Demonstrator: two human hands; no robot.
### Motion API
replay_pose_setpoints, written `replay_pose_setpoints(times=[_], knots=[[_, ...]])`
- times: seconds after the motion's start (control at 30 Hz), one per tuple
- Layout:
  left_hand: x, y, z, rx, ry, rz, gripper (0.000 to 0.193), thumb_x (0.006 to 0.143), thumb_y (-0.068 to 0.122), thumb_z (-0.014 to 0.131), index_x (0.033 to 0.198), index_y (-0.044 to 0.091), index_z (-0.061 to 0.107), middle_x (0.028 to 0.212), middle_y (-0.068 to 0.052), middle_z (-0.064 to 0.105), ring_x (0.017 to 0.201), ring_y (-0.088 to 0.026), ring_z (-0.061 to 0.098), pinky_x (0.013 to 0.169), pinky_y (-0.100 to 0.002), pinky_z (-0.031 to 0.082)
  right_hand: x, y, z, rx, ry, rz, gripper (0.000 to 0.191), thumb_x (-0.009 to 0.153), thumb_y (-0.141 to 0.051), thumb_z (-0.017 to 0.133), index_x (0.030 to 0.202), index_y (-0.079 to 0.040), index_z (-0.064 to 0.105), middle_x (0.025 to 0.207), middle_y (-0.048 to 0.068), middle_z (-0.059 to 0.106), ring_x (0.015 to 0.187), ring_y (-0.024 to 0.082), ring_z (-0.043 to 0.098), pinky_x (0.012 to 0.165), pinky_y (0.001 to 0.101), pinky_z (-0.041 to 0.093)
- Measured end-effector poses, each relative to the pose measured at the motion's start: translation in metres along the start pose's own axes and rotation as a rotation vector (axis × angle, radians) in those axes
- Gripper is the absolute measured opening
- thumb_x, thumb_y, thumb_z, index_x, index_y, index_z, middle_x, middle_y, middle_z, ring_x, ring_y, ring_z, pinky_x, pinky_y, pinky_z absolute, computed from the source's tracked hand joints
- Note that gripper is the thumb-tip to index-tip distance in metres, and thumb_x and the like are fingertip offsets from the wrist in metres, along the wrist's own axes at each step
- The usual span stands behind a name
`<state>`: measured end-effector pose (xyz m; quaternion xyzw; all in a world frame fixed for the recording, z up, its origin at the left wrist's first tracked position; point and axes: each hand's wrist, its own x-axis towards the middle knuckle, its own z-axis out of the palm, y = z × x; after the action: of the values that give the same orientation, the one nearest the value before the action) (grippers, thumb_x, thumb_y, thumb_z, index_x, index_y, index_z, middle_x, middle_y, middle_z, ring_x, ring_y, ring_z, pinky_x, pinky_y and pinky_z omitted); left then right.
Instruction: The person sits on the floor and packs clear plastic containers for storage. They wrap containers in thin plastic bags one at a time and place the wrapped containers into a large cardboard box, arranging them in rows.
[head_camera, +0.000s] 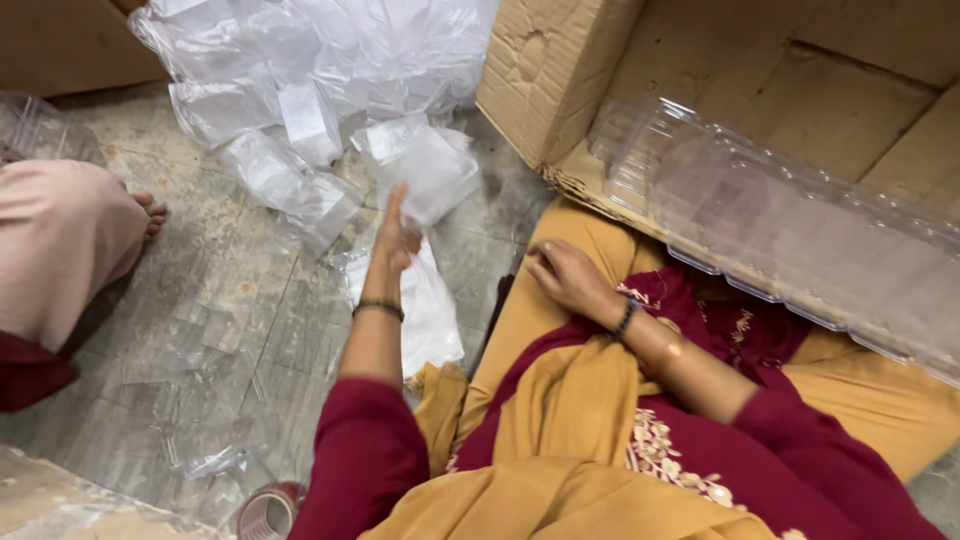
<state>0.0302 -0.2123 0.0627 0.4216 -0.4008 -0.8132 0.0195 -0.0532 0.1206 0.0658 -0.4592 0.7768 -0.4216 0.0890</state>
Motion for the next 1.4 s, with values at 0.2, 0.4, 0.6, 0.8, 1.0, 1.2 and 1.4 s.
replay_pose_setpoints(times=[0.2,0.4,0.6,0.8,1.0,1.2,1.4], knots=[[0.048,0.086,0.017,0.378,0.373,0.152,0.078,0.071,0.086,0.069,0.071,0.009,0.059,0.054,-0.001,0.05,0.045,-0.014,0.044,0.041,-0.03,0.031,-0.013,-0.035,-0.038,0.04,-0.006,0.153,0.02,0.093,-0.018,0.068,0.103,0.0,0.068,0.093,0.016,0.07,0.079,0.03,0.07,0.071,0.0387,0.056],[0.011,0.052,0.068,0.389,-0.119,0.588,0.059,0.09,0.058,0.061,0.123,0.01,0.065,0.11,-0.006,0.077,0.092,-0.013,0.073,0.052,-0.024,0.044,0.007,-0.063,-0.072,0.074,0.147,0.152,0.032,0.095,-0.025,0.071,0.117,-0.001,0.068,0.101,0.014,0.073,0.087,0.022,0.072,0.078,0.035,0.057],[-0.108,-0.024,0.166,-0.127,-0.643,0.582,0.047,0.114,0.031,0.039,0.147,0.001,0.051,0.149,-0.013,0.055,0.137,-0.022,0.052,0.108,-0.035,0.044,0.037,-0.075,-0.07,0.58,-0.002,-0.084,0.06,0.094,-0.023,0.079,0.138,0.004,0.05,0.128,0.017,0.062,0.119,0.022,0.059,0.103,0.0357,0.047],[-0.154,-0.017,0.191,0.013,-0.722,0.747,0.054,0.117,0.033,0.035,0.152,-0.007,0.046,0.165,-0.012,0.04,0.156,-0.021,0.033,0.13,-0.036,0.024,-0.028,-0.104,-0.103,0.058,-0.129,0.257,0.028,0.099,-0.029,0.074,0.113,-0.005,0.07,0.1,0.004,0.075,0.094,0.011,0.073,0.088,0.0276,0.058],[-0.179,-0.063,0.226,-0.038,-0.873,0.49,0.048,0.113,0.032,0.039,0.153,0.007,0.045,0.157,-0.012,0.047,0.143,-0.018,0.043,0.124,-0.035,0.033,-0.029,-0.115,-0.139,1.094,0.286,0.461,0.027,0.086,-0.006,0.078,0.109,-0.01,0.063,0.097,-0.005,0.07,0.091,0.005,0.067,0.086,0.0202,0.056],[-0.187,-0.061,0.227,0.372,-0.363,0.97,0.037,0.108,0.034,0.056,0.111,0.001,0.074,0.087,-0.003,0.068,0.077,-0.009,0.061,0.068,-0.024,0.048,-0.046,-0.098,-0.152,0.941,0.543,0.154,0.016,0.106,-0.013,0.068,0.112,0.001,0.065,0.096,0.005,0.07,0.083,0.008,0.062,0.076,0.0231,0.053],[-0.199,-0.07,0.238,0.335,-0.333,0.948,0.038,0.105,0.034,0.064,0.087,0.002,0.07,0.063,0.003,0.058,0.055,-0.003,0.052,0.049,-0.02,0.039,-0.053,-0.092,-0.153,0.884,0.497,0.153,0.017,0.1,-0.014,0.067,0.113,-0.003,0.065,0.094,-0.003,0.069,0.083,0.004,0.063,0.076,0.0198,0.055]])
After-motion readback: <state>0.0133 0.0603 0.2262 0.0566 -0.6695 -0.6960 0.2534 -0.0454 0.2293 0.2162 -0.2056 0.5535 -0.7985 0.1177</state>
